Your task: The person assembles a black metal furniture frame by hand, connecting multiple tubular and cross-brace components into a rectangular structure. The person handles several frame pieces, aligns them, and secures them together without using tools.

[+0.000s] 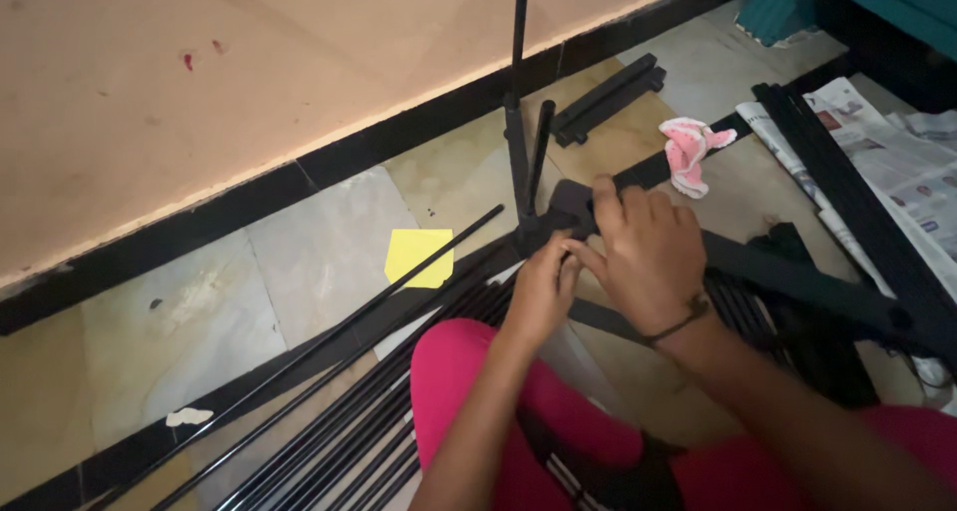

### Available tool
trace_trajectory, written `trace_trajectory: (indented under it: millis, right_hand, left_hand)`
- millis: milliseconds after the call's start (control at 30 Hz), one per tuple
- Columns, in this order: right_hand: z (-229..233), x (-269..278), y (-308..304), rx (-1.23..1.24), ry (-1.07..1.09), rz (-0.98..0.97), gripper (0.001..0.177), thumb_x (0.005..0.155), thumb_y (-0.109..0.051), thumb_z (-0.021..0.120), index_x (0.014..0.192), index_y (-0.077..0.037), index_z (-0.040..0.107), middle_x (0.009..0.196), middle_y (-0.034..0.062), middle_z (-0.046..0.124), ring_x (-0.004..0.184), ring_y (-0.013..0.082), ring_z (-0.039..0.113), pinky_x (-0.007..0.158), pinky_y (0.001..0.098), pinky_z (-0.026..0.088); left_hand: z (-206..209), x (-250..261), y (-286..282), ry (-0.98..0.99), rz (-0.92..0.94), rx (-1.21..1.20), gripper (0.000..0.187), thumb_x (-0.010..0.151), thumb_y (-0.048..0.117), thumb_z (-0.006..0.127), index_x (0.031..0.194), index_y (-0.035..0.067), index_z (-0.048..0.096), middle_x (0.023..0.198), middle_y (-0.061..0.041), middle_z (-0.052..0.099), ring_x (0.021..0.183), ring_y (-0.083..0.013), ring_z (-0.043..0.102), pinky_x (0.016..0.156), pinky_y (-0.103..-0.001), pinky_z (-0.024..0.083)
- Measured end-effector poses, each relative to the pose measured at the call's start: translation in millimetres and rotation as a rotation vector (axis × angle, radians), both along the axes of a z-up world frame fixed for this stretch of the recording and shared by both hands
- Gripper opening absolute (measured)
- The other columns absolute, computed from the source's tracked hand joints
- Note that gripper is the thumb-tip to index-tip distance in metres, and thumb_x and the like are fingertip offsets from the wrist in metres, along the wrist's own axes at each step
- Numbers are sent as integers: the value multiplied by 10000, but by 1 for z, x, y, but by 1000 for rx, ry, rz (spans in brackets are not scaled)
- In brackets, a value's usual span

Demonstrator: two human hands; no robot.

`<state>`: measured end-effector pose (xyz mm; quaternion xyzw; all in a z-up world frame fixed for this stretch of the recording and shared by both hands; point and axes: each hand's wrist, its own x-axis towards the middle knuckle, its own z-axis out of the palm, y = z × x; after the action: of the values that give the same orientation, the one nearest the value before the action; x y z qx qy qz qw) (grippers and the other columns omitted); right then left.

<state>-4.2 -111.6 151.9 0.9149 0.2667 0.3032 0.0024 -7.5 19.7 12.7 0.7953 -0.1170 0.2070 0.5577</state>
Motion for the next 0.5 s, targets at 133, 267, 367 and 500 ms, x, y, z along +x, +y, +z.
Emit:
trace_trajectory:
  millis: [133,267,367,500]
  right_hand:
    - [5,0,1,-2,64,-10,769,744,-488,782,1338,-32,608,910,102,601,839,302,603,718,431,440]
    - [14,4,1,4,117,23,783,811,-534,758,1342,13,579,937,142,622,845,336,611,738,441,453]
    - [17,5,0,42,193,2,818,794,-547,753,1368,5,563,929,147,638,821,355,610,740,463,452]
    - [21,-5,-1,98,212,107,894,777,-587,756,1382,36,540,916,164,639,837,359,621,748,469,472]
  left_hand:
    - [21,-8,3,56,-7,6,295,976,67,642,1259,20,574,1081,-249,692,1018,-429,686,817,-440,554]
    - [61,-20,27,-204,8,258,456,851,141,739,1261,-8,607,1095,-248,686,1007,-436,667,851,-472,529]
    - [93,-29,46,-101,33,313,276,855,126,705,1123,72,739,1054,-156,745,975,-365,711,833,-429,557]
    - [133,-34,55,-56,203,243,162,967,205,666,983,54,724,945,-132,713,827,-326,691,713,-418,547]
